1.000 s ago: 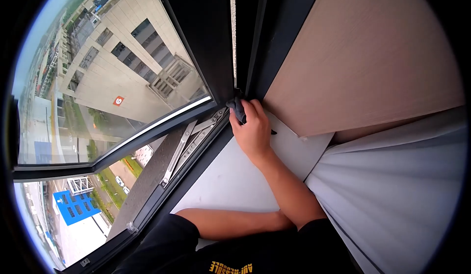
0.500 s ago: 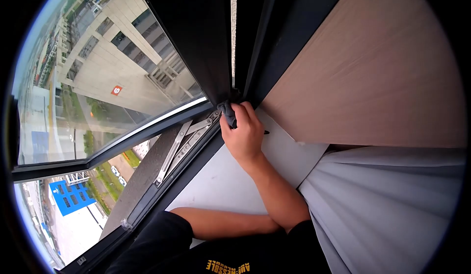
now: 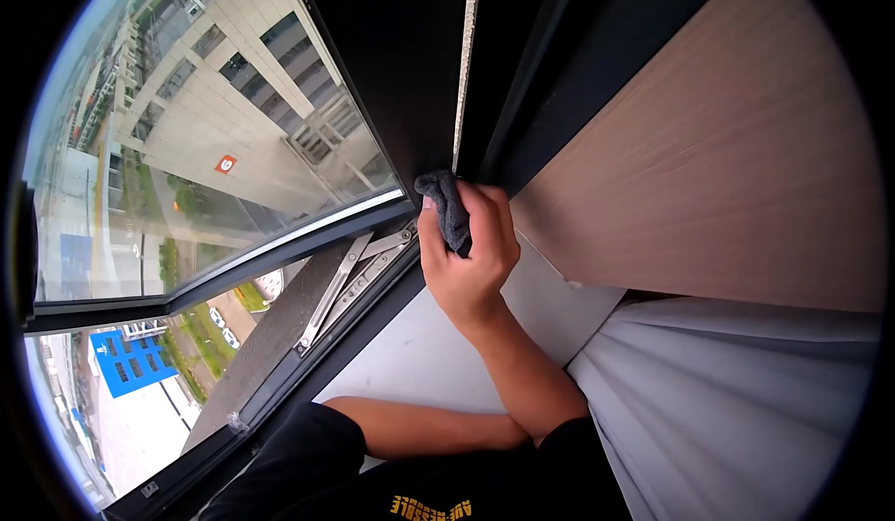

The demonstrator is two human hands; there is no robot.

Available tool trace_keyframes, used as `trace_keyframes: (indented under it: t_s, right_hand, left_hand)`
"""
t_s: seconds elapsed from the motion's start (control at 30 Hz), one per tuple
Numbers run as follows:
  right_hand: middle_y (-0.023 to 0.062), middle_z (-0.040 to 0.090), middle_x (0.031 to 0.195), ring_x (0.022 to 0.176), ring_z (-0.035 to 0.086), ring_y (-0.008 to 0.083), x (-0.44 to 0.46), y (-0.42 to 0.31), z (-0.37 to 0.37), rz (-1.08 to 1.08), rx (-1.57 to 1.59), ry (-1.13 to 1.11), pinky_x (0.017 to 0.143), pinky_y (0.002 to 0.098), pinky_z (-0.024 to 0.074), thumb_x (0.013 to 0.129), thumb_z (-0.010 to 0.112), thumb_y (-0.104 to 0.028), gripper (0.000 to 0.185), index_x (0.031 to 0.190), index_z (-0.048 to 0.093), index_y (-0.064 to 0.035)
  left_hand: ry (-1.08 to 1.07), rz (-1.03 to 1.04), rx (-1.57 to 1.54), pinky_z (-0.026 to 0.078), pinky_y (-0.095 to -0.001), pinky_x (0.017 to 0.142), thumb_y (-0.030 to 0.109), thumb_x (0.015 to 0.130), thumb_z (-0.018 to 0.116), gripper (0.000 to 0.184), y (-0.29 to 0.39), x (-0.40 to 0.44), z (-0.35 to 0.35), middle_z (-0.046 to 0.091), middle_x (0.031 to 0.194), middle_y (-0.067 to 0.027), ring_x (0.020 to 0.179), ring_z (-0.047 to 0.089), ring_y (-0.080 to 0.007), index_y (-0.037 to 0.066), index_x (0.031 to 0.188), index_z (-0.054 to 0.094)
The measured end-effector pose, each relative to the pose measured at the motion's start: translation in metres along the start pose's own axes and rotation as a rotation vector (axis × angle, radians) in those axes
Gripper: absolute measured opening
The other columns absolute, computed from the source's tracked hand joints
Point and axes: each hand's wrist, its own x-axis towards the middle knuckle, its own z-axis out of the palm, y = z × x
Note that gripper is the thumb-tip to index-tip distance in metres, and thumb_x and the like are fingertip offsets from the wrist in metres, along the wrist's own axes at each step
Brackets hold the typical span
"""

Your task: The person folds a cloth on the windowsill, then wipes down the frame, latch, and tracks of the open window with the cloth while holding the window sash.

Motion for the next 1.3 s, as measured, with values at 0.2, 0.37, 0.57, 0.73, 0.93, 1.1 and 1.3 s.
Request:
trace_keyframes:
  t_s: [0.2, 0.37, 0.57, 0.73, 0.93, 1.1, 1.3]
  right_hand:
    - [0.0132, 0.070, 0.095, 0.081, 0.070, 0.0313, -0.030, 0.016, -0.002, 0.250, 0.034, -0.256, 0.072, 0.0365, 0.0570, 0.086, 0.081, -0.002, 0.024, 0.105, 0.068, 0.0031]
    - [0.0121, 0.070, 0.096, 0.082, 0.069, 0.0289, -0.010, 0.002, 0.003, 0.106, 0.139, -0.091, 0.073, 0.0354, 0.0566, 0.087, 0.082, -0.002, 0.025, 0.106, 0.066, 0.0029]
    - [0.0152, 0.071, 0.096, 0.079, 0.070, 0.0326, -0.044, 0.028, 0.000, 0.336, 0.116, -0.350, 0.072, 0.0369, 0.0565, 0.088, 0.082, -0.006, 0.026, 0.109, 0.067, -0.0005]
    - [0.0131, 0.071, 0.096, 0.080, 0.071, 0.0296, -0.005, -0.004, 0.000, 0.180, 0.199, -0.049, 0.073, 0.0349, 0.0573, 0.092, 0.081, -0.008, 0.025, 0.108, 0.066, 0.0009]
    - [0.0145, 0.068, 0.094, 0.077, 0.070, 0.0348, -0.056, 0.023, 0.017, 0.130, 0.102, -0.199, 0.066, 0.0388, 0.0575, 0.087, 0.081, -0.006, 0.025, 0.105, 0.065, -0.0006]
    - [0.0145, 0.068, 0.093, 0.076, 0.070, 0.0335, -0.051, 0.018, 0.021, 0.136, 0.154, -0.158, 0.066, 0.0386, 0.0574, 0.089, 0.081, -0.008, 0.025, 0.106, 0.064, -0.0005]
    - [0.0141, 0.069, 0.094, 0.080, 0.070, 0.0320, -0.051, 0.019, 0.017, 0.186, 0.181, -0.177, 0.072, 0.0380, 0.0570, 0.090, 0.082, -0.009, 0.026, 0.107, 0.065, 0.0002]
  left_hand:
    - [-0.005, -0.001, 0.020, 0.051, -0.0382, 0.105, 0.016, 0.102, 0.059, 0.033, 0.004, -0.002, 0.000, 0.061, 0.146, -0.0145, 0.129, 0.061, -0.0257, 0.001, 0.132, 0.065]
    - [-0.017, -0.022, 0.079, 0.052, -0.0382, 0.103, 0.016, 0.102, 0.060, 0.033, 0.012, -0.002, -0.003, 0.063, 0.144, -0.0146, 0.127, 0.062, -0.0259, 0.001, 0.130, 0.066]
    - [-0.349, -0.121, 0.924, 0.054, -0.0381, 0.101, 0.016, 0.101, 0.061, 0.032, 0.127, -0.065, -0.017, 0.064, 0.142, -0.0148, 0.124, 0.064, -0.0262, 0.000, 0.128, 0.067]
    - [0.485, 0.707, 0.830, 0.056, -0.0399, 0.076, 0.014, 0.095, 0.070, 0.016, 0.278, -0.230, -0.085, 0.069, 0.105, -0.0088, 0.088, 0.070, -0.0302, 0.003, 0.106, 0.066]
    - [1.336, 1.922, 0.570, 0.053, -0.0327, 0.077, 0.023, 0.101, 0.065, 0.024, 0.280, -0.294, -0.061, 0.071, 0.099, -0.0043, 0.084, 0.068, -0.0157, 0.005, 0.116, 0.064]
    - [1.344, 1.988, 0.618, 0.042, -0.0253, 0.051, 0.003, 0.091, 0.074, 0.019, 0.295, -0.277, -0.061, 0.057, 0.064, 0.0040, 0.051, 0.053, -0.0097, 0.010, 0.082, 0.059]
    - [1.315, 1.977, 0.723, 0.043, -0.0237, 0.052, 0.006, 0.093, 0.077, 0.017, 0.296, -0.267, -0.065, 0.061, 0.069, 0.0010, 0.052, 0.052, -0.0113, 0.009, 0.088, 0.060]
